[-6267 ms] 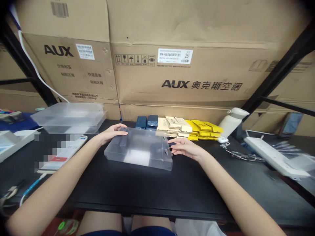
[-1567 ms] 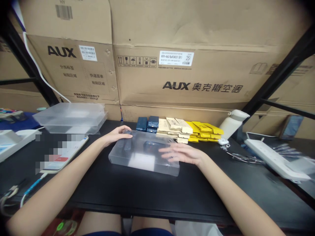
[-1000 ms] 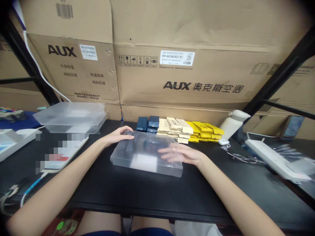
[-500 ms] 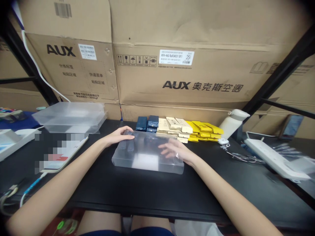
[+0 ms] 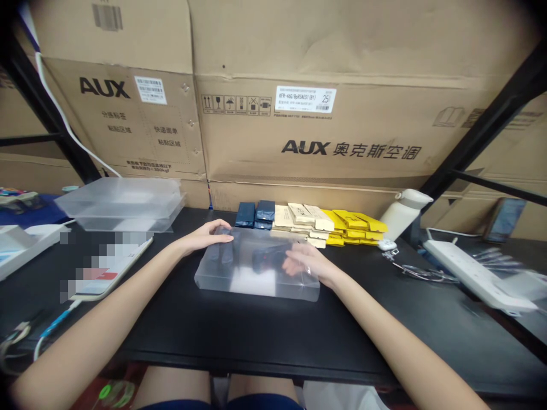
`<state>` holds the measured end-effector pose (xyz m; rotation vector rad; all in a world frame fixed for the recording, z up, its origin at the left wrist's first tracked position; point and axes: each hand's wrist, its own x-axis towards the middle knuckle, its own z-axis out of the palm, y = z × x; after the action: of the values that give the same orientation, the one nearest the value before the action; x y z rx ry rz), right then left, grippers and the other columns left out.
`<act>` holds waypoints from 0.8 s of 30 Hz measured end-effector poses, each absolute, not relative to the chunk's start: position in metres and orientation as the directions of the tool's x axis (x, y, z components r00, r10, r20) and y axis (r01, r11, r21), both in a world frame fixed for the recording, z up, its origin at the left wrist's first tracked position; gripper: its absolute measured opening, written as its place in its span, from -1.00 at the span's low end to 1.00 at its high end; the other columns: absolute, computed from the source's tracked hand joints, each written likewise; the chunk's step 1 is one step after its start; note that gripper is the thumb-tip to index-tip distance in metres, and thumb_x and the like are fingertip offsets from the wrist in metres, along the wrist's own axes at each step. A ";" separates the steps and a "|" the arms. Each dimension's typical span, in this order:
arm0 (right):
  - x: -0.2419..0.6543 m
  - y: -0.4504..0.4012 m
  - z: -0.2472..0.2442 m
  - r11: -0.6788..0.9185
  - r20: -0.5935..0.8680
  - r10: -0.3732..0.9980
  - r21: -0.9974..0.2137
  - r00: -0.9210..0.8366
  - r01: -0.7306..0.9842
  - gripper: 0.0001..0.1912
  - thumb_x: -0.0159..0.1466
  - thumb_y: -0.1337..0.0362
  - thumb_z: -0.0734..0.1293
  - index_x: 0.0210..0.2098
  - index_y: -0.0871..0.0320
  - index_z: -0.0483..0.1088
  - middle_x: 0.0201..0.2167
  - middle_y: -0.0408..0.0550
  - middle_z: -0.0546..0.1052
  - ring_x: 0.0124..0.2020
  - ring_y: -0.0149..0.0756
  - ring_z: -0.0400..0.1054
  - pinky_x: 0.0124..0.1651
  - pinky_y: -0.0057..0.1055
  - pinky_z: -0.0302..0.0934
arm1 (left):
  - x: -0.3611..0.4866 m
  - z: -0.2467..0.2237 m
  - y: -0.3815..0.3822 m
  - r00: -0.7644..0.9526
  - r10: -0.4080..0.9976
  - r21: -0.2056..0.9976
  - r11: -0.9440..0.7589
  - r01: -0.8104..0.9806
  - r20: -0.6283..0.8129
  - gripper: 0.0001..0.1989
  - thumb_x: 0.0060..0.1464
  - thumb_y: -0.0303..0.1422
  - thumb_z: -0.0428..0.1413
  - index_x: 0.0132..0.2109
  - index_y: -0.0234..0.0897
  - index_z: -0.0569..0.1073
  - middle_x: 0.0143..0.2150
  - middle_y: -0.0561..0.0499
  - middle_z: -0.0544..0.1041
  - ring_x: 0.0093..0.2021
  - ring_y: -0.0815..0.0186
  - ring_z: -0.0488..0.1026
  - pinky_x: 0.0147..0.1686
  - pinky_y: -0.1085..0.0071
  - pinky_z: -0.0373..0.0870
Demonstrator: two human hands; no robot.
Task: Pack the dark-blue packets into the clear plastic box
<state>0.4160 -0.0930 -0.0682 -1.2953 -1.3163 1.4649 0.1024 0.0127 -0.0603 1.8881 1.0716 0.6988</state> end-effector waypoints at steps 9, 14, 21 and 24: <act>0.413 -0.096 -0.062 -0.154 -0.180 0.955 -0.980 -0.236 0.125 -0.69 0.19 0.08 0.44 -0.33 0.23 0.41 -0.20 0.08 0.63 -0.39 -0.37 0.54 -0.38 -0.47 0.41 | 0.102 -0.061 0.012 0.486 0.871 0.862 -0.301 0.409 0.074 -0.50 -0.17 0.01 0.27 -0.13 -0.19 0.48 -0.27 0.07 0.40 -0.25 0.26 0.32 -0.24 0.40 0.22; 0.411 -0.098 -0.062 -0.170 -0.181 0.956 -0.983 -0.230 0.067 -0.73 0.21 0.16 0.43 -0.26 0.16 0.30 -0.11 0.09 0.61 -0.31 -0.34 0.56 -0.32 -0.45 0.44 | 0.102 -0.060 0.012 0.487 0.870 0.863 -0.301 0.407 0.073 -0.50 -0.17 0.01 0.26 -0.13 -0.20 0.47 -0.31 0.07 0.36 -0.25 0.26 0.29 -0.26 0.40 0.21; 0.409 -0.100 -0.063 -0.193 -0.192 0.960 -0.981 -0.203 0.017 -0.60 0.25 0.22 0.40 -0.01 0.09 0.19 -0.01 0.11 0.56 -0.25 -0.30 0.56 -0.29 -0.42 0.46 | 0.102 -0.059 0.010 0.499 0.864 0.860 -0.301 0.411 0.064 -0.48 -0.15 0.02 0.26 -0.11 -0.22 0.46 -0.30 0.08 0.32 -0.25 0.29 0.26 -0.26 0.42 0.20; 0.408 -0.101 -0.063 -0.190 -0.191 0.961 -0.981 -0.200 0.025 -0.58 0.25 0.21 0.39 0.04 0.08 0.19 0.05 0.11 0.53 -0.23 -0.29 0.55 -0.30 -0.41 0.46 | 0.102 -0.058 0.010 0.494 0.867 0.860 -0.296 0.415 0.060 -0.48 -0.15 0.01 0.26 -0.11 -0.22 0.46 -0.28 0.07 0.34 -0.23 0.28 0.27 -0.25 0.42 0.21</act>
<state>0.4083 -0.1008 -0.0627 -1.2528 -1.2653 1.5023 0.1024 0.0099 -0.0584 1.9026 1.0627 0.6832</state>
